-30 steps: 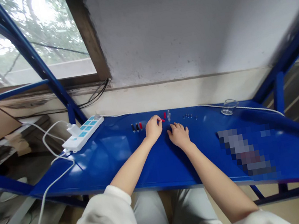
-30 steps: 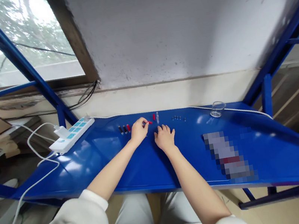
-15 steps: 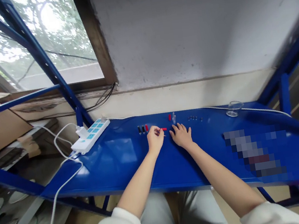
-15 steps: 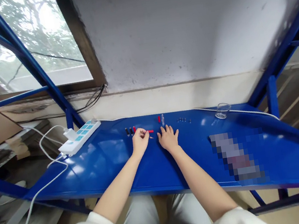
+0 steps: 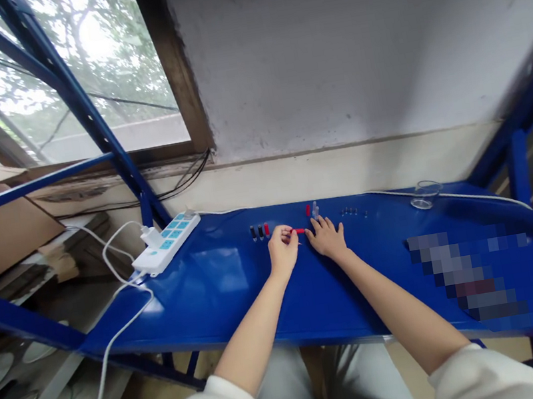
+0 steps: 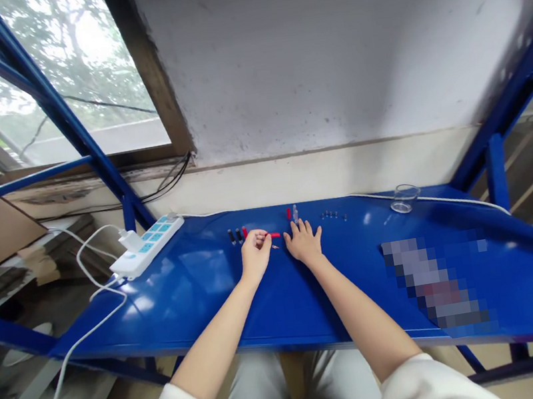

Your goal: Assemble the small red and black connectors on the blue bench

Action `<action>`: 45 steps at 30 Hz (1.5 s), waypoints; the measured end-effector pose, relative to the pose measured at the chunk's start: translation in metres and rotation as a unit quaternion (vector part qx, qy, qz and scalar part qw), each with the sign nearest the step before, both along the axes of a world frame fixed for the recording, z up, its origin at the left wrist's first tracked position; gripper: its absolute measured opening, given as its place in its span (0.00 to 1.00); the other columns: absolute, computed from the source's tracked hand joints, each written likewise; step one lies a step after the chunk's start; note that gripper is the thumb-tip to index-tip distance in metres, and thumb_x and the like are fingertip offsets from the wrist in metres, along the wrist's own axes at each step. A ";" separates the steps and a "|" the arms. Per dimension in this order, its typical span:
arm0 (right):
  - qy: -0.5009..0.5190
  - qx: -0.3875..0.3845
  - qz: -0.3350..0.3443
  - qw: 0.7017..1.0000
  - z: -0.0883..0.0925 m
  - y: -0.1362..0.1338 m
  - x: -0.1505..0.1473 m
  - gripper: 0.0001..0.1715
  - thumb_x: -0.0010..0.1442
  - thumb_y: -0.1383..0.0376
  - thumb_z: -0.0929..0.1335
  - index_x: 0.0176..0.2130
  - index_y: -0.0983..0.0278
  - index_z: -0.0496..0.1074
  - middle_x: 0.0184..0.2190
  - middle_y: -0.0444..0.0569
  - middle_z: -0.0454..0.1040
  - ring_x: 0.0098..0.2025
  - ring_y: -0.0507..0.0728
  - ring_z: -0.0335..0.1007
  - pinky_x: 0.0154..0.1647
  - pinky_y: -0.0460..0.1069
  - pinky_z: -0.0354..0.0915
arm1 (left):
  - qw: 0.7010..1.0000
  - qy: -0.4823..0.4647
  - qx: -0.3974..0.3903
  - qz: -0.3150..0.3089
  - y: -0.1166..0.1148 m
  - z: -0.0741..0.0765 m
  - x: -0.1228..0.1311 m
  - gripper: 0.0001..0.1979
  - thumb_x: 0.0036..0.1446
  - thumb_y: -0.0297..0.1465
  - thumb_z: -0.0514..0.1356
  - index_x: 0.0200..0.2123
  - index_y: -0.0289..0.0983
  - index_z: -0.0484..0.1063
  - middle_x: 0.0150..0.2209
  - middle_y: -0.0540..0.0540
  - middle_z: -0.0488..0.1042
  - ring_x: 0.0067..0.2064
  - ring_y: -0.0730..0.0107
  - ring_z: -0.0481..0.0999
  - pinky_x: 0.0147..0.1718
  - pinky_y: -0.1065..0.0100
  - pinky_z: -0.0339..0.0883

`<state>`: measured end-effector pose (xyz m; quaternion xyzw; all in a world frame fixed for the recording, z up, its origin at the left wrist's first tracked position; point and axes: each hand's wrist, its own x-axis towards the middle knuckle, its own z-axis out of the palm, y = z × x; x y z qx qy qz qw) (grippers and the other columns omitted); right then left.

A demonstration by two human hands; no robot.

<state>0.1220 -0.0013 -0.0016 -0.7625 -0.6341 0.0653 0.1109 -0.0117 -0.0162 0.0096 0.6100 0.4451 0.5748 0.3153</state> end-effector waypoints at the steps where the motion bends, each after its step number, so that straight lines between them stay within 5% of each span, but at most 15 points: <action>1: 0.002 0.004 0.001 1.000 -0.001 0.000 0.000 0.34 0.61 0.52 0.48 0.61 0.64 0.48 0.63 0.53 0.44 0.63 0.61 0.33 0.58 0.66 0.32 | 1.000 0.000 -0.001 -0.003 0.000 0.000 0.000 0.06 0.50 0.32 0.56 0.32 0.35 0.65 0.26 0.50 0.67 0.24 0.79 0.67 0.25 0.75 0.65; 13: 0.000 0.017 0.001 1.000 -0.002 -0.003 0.000 0.34 0.61 0.53 0.48 0.61 0.65 0.48 0.62 0.54 0.46 0.63 0.60 0.35 0.58 0.65 0.34 | 0.999 0.036 0.005 0.004 -0.002 0.000 -0.001 0.06 0.50 0.32 0.57 0.31 0.35 0.67 0.26 0.50 0.69 0.24 0.79 0.69 0.27 0.74 0.65; 18: 0.038 0.102 0.046 0.993 0.001 -0.011 0.000 0.26 0.61 0.60 0.52 0.56 0.65 0.58 0.57 0.55 0.57 0.58 0.59 0.50 0.57 0.60 0.44 | 1.000 0.002 -0.016 0.002 -0.001 0.003 -0.001 0.06 0.49 0.31 0.58 0.31 0.34 0.67 0.26 0.49 0.69 0.23 0.80 0.68 0.25 0.75 0.66; 22: 0.135 0.210 0.076 0.966 0.012 -0.018 0.001 0.20 0.61 0.63 0.53 0.45 0.66 0.65 0.44 0.56 0.68 0.46 0.56 0.62 0.47 0.51 0.57 | 0.999 -0.023 -0.026 0.005 0.002 0.003 -0.003 0.07 0.48 0.30 0.58 0.31 0.33 0.67 0.26 0.49 0.70 0.22 0.80 0.67 0.24 0.75 0.66; 26: 0.241 0.281 0.056 0.927 0.024 -0.025 -0.002 0.17 0.61 0.61 0.52 0.43 0.67 0.61 0.37 0.54 0.70 0.36 0.54 0.66 0.38 0.47 0.60 | 0.999 -0.036 -0.037 0.008 0.007 -0.002 -0.004 0.08 0.48 0.31 0.59 0.31 0.33 0.68 0.27 0.47 0.71 0.23 0.79 0.68 0.25 0.73 0.66; 33: 0.357 0.310 0.048 0.880 0.027 -0.027 0.000 0.18 0.59 0.54 0.55 0.34 0.65 0.62 0.22 0.44 0.66 0.23 0.50 0.60 0.27 0.45 0.57 | 0.998 -0.057 -0.040 0.007 0.012 -0.010 -0.005 0.08 0.49 0.32 0.59 0.33 0.33 0.68 0.28 0.45 0.73 0.27 0.75 0.72 0.27 0.72 0.67; 40: 0.503 0.302 0.061 0.808 0.015 -0.014 0.003 0.16 0.55 0.53 0.60 0.29 0.63 0.61 0.18 0.40 0.61 0.19 0.48 0.54 0.21 0.44 0.53 | 0.990 -0.112 -0.088 -0.017 0.007 0.000 -0.005 0.09 0.48 0.31 0.59 0.33 0.32 0.68 0.28 0.43 0.75 0.25 0.74 0.72 0.25 0.72 0.66; 45: 0.524 0.284 0.092 0.798 0.011 -0.013 0.000 0.16 0.55 0.53 0.61 0.30 0.64 0.62 0.18 0.39 0.60 0.19 0.47 0.54 0.21 0.43 0.53 | 0.983 -0.117 -0.106 -0.089 0.002 0.005 -0.003 0.11 0.47 0.34 0.61 0.31 0.32 0.69 0.29 0.42 0.76 0.21 0.76 0.71 0.24 0.71 0.66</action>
